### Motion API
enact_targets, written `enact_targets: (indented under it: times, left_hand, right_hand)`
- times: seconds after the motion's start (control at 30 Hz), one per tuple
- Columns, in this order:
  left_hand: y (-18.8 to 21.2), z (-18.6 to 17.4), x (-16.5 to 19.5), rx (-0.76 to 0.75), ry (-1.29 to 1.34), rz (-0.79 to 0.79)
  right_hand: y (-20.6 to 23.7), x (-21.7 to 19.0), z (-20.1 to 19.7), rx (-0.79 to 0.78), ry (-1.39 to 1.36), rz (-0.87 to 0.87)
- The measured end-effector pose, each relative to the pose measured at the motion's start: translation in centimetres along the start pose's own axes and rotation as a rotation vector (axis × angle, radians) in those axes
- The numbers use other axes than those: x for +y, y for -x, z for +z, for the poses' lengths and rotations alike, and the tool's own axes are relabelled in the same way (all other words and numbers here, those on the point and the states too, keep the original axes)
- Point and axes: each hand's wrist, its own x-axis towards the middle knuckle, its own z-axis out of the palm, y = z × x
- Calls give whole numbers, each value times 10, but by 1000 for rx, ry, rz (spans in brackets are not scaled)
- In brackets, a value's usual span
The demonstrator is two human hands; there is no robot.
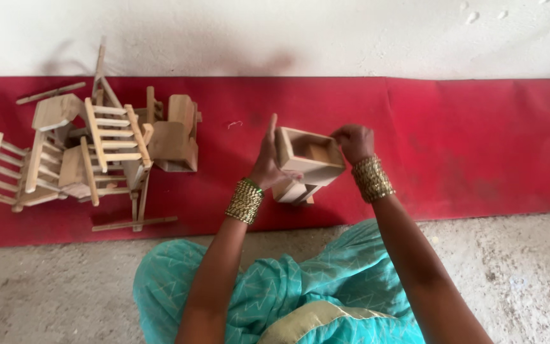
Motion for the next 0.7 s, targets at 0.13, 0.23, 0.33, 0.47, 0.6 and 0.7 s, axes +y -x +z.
enact_targets:
  times: [0.13,0.23,0.33,0.47,0.6,0.7]
  left_hand:
    - [5,1,-6,19,-1,-44]
    - [9,3,-12,81,110,-31]
    - [10,-4,-18,161,224,-73]
    - [13,-17,-17,259,601,-269]
    - [11,-22,-5,264,648,-217]
    - [4,-28,6,302,620,-222]
  right_hand:
    - [28,11,11,46,-182,236]
    - [56,9,33,47,-672,353]
    - [81,-4,54,39,-1302,500]
    - [81,-17,59,-97,-822,449]
    - [50,-23,50,72,-804,398]
    - [46,-15,47,-104,-531,332]
